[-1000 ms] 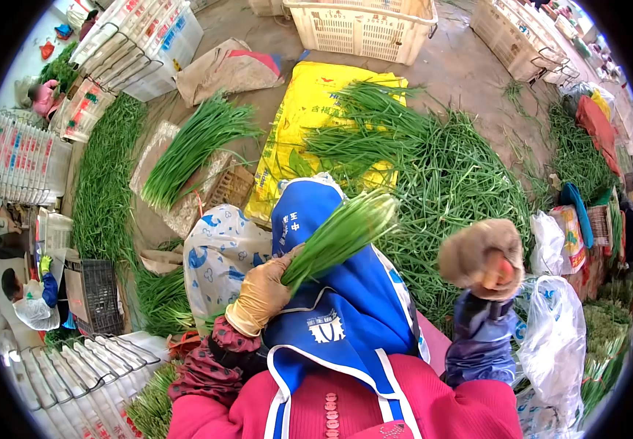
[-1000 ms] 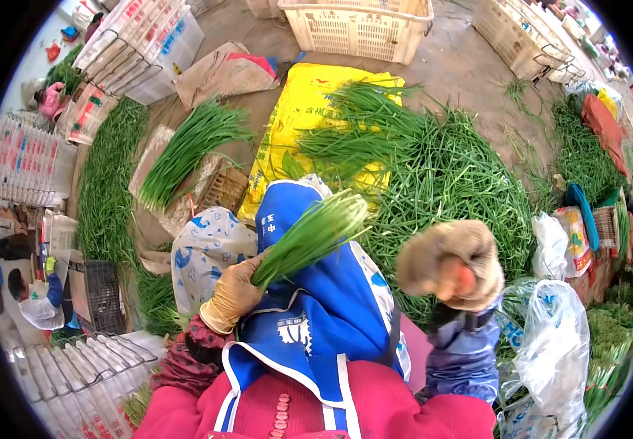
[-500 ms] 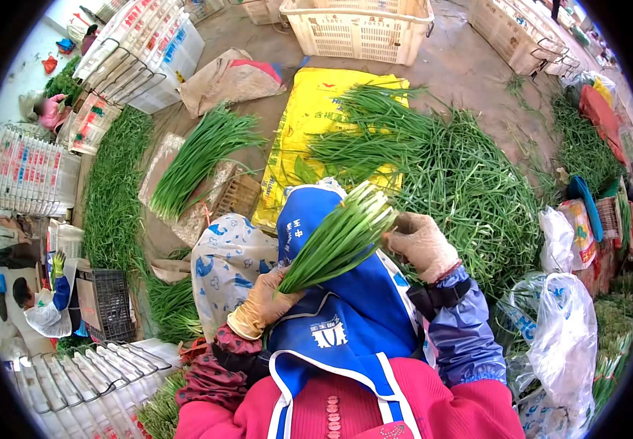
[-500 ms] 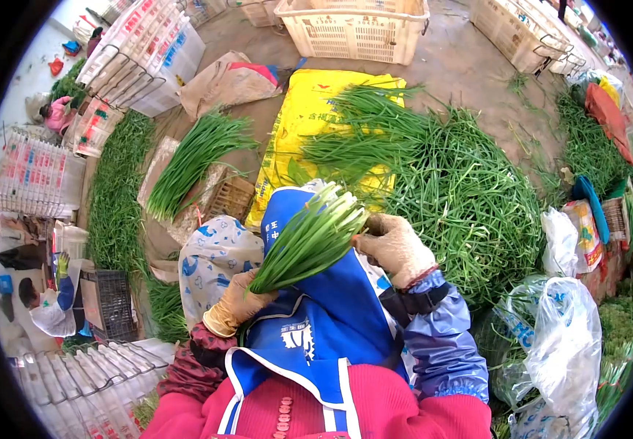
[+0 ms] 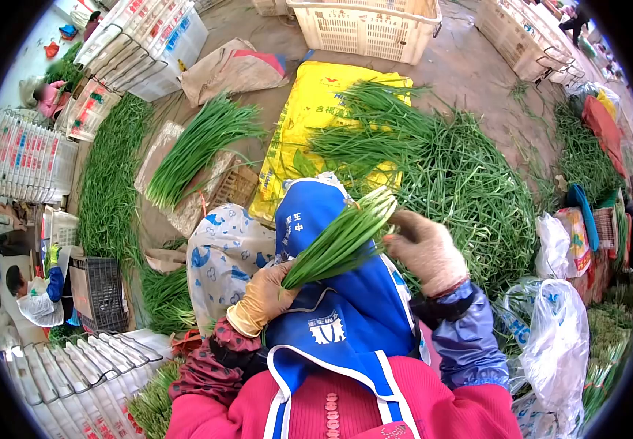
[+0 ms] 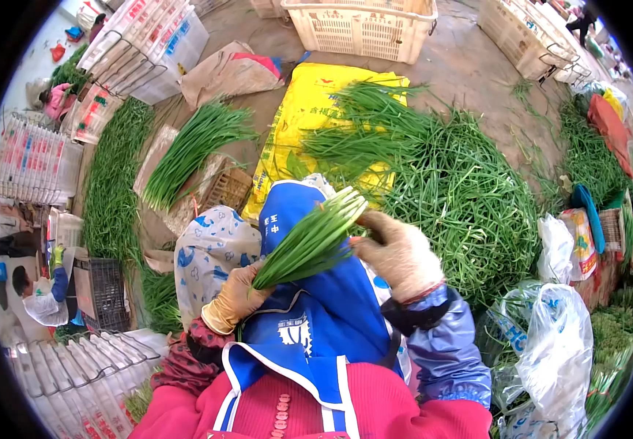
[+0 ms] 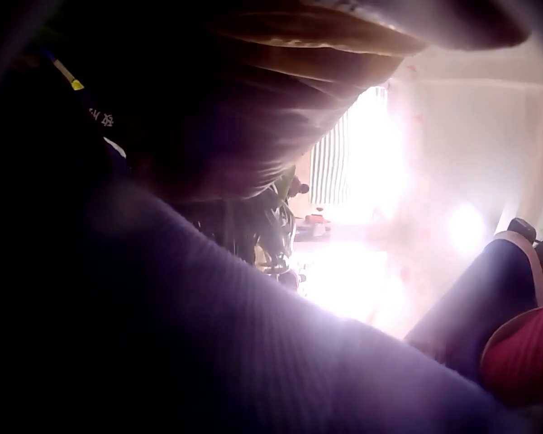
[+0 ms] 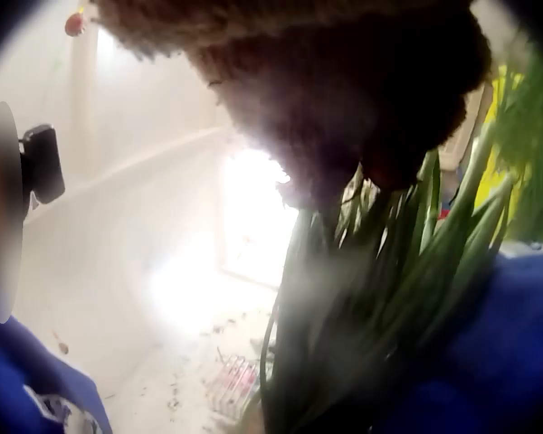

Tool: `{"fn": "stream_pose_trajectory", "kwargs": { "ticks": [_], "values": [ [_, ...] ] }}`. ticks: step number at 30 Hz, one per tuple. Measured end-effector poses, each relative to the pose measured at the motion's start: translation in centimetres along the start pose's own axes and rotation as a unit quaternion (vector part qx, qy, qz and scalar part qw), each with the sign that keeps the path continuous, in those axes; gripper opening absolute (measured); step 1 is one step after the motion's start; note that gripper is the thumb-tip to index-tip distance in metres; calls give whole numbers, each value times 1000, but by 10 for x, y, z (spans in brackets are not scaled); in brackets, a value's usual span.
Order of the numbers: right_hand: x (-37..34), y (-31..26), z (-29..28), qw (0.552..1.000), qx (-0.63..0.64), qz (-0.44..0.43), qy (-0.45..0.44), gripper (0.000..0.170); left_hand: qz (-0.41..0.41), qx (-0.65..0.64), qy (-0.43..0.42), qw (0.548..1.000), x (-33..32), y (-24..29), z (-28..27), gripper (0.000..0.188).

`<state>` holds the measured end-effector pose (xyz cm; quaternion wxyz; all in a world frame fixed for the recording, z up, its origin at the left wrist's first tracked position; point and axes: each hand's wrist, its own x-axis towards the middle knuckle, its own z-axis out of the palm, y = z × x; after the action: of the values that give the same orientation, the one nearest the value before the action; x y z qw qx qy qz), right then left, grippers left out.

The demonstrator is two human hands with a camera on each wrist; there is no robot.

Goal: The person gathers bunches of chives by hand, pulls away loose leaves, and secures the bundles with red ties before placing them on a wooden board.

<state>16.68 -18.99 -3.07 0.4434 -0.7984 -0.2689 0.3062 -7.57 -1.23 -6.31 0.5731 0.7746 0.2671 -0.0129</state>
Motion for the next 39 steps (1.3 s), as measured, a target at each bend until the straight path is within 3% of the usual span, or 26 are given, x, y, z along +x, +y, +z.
{"fn": "stream_pose_trajectory", "kwargs": {
  "ticks": [4, 7, 9, 11, 14, 16, 19, 21, 22, 23, 24, 26, 27, 28, 29, 30, 31, 34, 35, 37, 39],
  "values": [
    [5, -10, 18, 994, -91, -66, 2, 25, 40, 76, 16, 996, 0, 9, -3, 42],
    [-1, -24, 3, 984, -2, -38, -175, 20, 35, 157, 50, 986, -2, 10, -6, 48],
    [-4, -37, -20, 904, 95, -50, -413, 19, 37, 187, 75, 979, 1, 8, -5, 53],
    [-14, -42, -40, 856, 207, -59, -471, 19, 49, 195, 98, 975, 2, 3, -2, 57],
    [-19, -46, -29, 951, 202, 21, -234, 22, 71, 223, 102, 967, 4, -4, 0, 63],
    [-9, -48, -8, 972, 211, 77, -63, 25, 79, 252, 105, 959, 3, 2, 1, 68],
    [7, -34, 14, 998, 36, 48, 36, 27, 94, 316, 114, 937, 2, 10, 2, 73],
    [12, -38, 21, 997, -65, 43, -2, 26, 88, 367, 109, 919, 1, 11, 2, 75],
    [13, -23, 31, 999, -36, -26, 19, 24, 79, 392, 101, 911, 2, 11, 2, 76],
    [9, -22, 34, 1000, 6, -13, -14, 21, 70, 416, 93, 902, 3, 10, 1, 76],
    [6, -25, 26, 987, 71, 12, -143, 20, 86, 425, 102, 895, 3, 7, 0, 77],
    [-5, -42, -1, 902, 180, 113, -377, 22, 117, 442, 117, 881, 3, 2, -2, 80],
    [-9, -42, -15, 865, 206, 95, -448, 26, 130, 444, 120, 879, 3, 0, -3, 80],
    [-13, -31, -25, 853, 241, 70, -458, 26, 142, 444, 123, 876, 3, -1, -3, 80],
    [-17, -23, -31, 839, 277, 45, -467, 25, 154, 444, 126, 874, 2, -2, -2, 80],
    [-12, -23, -34, 867, 224, -169, -413, 21, 161, 453, 125, 868, 1, -1, -2, 79],
    [-17, -17, -46, 888, 191, 59, -414, 18, 169, 462, 124, 862, 1, 1, -2, 79],
    [-23, -8, -56, 918, 163, 119, -341, 30, 197, 472, 137, 848, 3, -1, -3, 76],
    [-29, -8, -53, 922, 204, 144, -296, 12, 206, 474, 143, 844, 4, -3, -3, 76],
    [-30, -9, -40, 934, 253, 165, -191, 12, 190, 473, 138, 849, 3, -3, -1, 77],
    [-25, 5, -32, 959, 220, 95, -154, 11, 161, 477, 123, 855, 1, -1, 0, 80]
  ]
}}
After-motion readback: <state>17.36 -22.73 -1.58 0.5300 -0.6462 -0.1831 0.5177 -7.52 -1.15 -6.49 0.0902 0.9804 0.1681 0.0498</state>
